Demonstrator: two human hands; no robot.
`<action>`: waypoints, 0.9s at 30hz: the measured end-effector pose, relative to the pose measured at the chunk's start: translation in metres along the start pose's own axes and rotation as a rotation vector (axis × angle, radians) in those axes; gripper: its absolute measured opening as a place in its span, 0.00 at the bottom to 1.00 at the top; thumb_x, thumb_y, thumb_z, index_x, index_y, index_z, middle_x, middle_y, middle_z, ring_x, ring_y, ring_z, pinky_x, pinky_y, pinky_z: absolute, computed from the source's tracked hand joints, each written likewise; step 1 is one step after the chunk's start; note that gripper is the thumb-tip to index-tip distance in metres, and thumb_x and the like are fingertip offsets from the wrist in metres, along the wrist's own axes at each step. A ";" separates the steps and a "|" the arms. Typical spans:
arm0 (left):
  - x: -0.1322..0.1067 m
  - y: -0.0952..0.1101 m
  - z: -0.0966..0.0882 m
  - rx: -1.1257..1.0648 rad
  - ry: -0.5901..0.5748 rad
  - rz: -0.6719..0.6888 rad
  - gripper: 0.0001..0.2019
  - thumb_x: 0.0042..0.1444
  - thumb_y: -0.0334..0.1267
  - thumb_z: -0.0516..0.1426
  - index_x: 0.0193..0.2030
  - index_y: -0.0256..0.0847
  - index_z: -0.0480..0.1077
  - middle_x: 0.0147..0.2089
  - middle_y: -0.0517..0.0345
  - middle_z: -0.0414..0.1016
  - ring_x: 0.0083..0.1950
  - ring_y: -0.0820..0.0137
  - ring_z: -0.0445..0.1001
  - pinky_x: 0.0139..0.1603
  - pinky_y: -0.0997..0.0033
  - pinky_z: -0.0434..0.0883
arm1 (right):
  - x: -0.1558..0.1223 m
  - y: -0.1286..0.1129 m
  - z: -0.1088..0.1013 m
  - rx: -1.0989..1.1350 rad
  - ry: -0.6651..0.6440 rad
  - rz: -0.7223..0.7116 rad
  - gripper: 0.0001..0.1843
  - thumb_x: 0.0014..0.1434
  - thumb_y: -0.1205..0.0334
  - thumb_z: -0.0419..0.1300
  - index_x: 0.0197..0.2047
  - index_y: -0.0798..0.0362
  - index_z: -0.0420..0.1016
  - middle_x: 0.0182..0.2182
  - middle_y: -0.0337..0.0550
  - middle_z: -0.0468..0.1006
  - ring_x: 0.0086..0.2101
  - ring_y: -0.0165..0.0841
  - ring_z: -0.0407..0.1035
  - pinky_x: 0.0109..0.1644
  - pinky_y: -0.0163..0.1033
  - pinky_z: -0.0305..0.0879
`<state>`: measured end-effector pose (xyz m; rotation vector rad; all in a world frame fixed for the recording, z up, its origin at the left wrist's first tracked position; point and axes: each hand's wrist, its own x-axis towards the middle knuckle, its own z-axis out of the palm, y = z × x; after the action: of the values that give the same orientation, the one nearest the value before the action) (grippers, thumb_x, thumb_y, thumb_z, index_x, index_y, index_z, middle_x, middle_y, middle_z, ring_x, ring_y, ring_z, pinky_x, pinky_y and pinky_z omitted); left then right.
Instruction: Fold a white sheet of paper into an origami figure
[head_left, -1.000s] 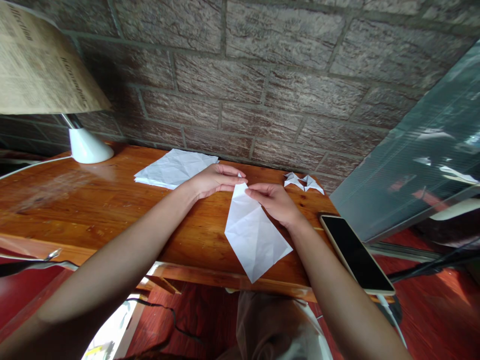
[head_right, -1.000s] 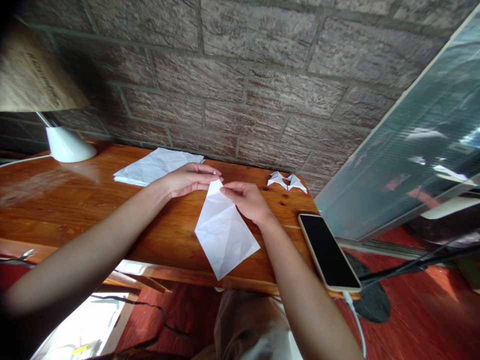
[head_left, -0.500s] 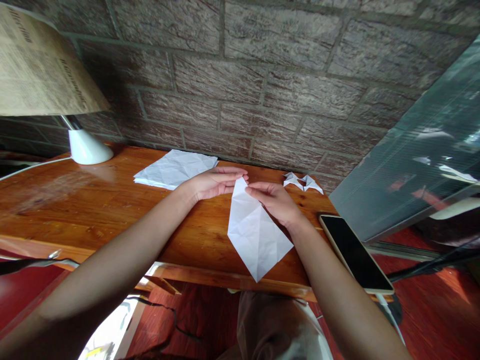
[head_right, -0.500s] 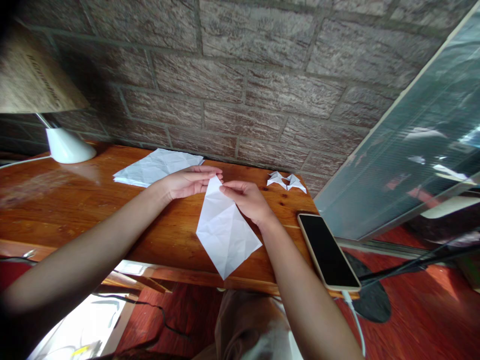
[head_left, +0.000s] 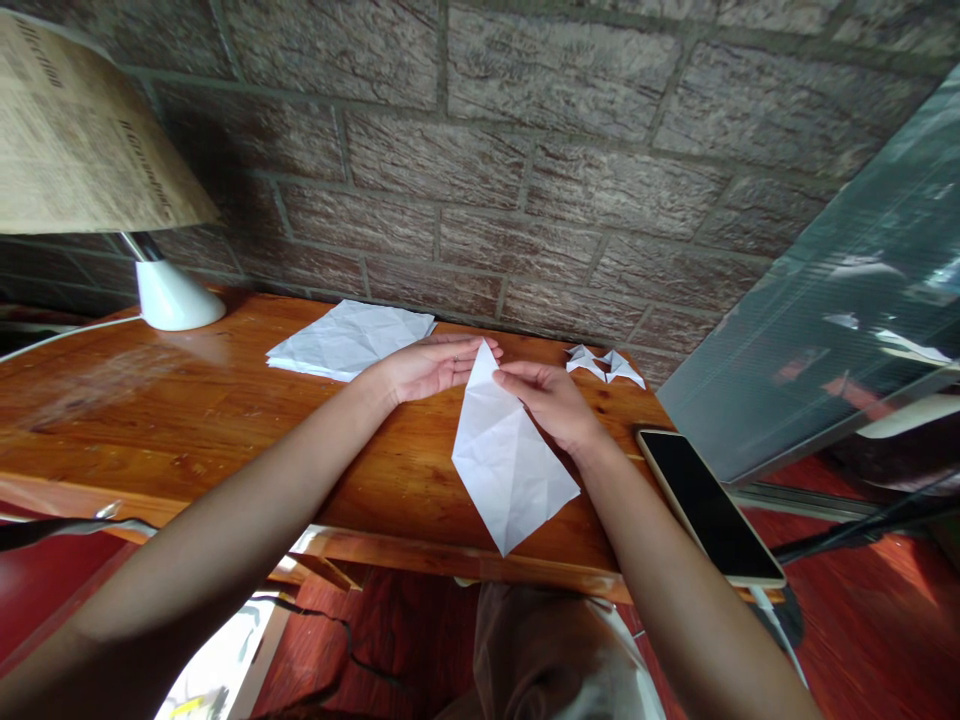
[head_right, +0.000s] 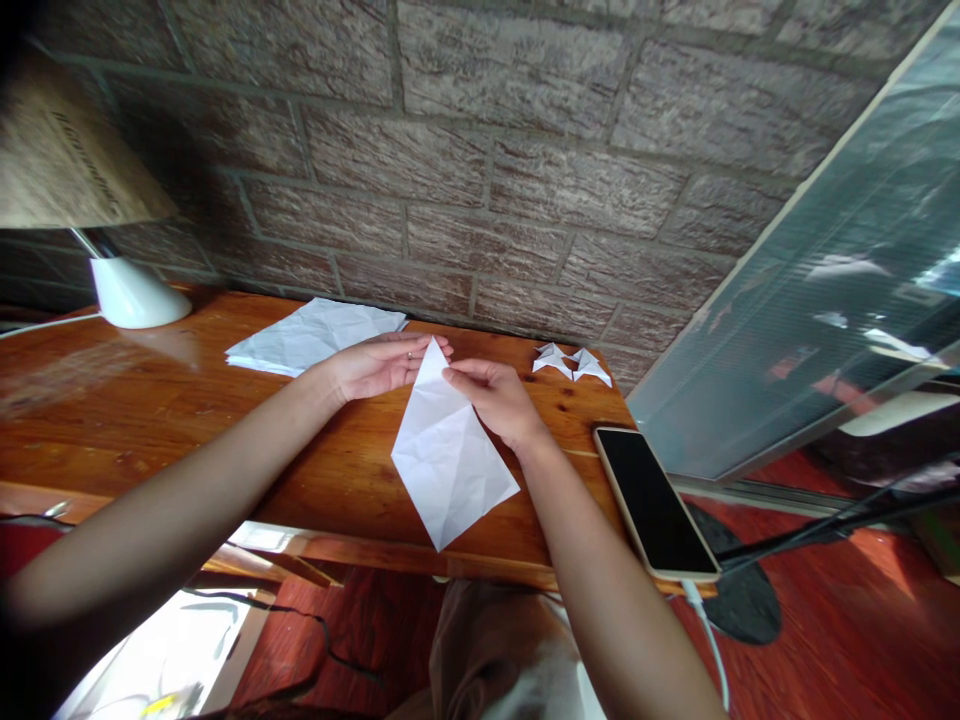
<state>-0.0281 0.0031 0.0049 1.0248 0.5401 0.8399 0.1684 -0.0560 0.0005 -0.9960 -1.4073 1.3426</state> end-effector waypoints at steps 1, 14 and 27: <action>0.000 0.000 0.000 -0.007 -0.001 0.002 0.08 0.62 0.31 0.60 0.45 0.34 0.80 0.46 0.46 0.83 0.45 0.70 0.82 0.51 0.72 0.76 | 0.000 0.000 0.000 0.000 0.001 0.000 0.20 0.49 0.49 0.72 0.41 0.54 0.84 0.32 0.42 0.83 0.32 0.32 0.73 0.37 0.37 0.67; 0.000 -0.001 0.001 0.027 0.063 0.017 0.07 0.56 0.31 0.65 0.42 0.34 0.80 0.45 0.47 0.84 0.43 0.69 0.82 0.53 0.67 0.77 | 0.001 0.001 0.001 -0.005 -0.005 -0.007 0.18 0.50 0.50 0.72 0.40 0.53 0.84 0.35 0.41 0.84 0.31 0.31 0.73 0.38 0.36 0.68; -0.001 -0.002 0.001 0.165 0.101 0.041 0.15 0.47 0.41 0.72 0.40 0.36 0.82 0.45 0.45 0.84 0.45 0.67 0.82 0.57 0.64 0.76 | 0.005 0.009 -0.004 -0.159 0.009 -0.070 0.18 0.53 0.48 0.69 0.40 0.53 0.83 0.36 0.44 0.84 0.34 0.34 0.75 0.39 0.38 0.70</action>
<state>-0.0274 0.0016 0.0035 1.1515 0.6845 0.8979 0.1705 -0.0490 -0.0080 -1.0451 -1.5466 1.1877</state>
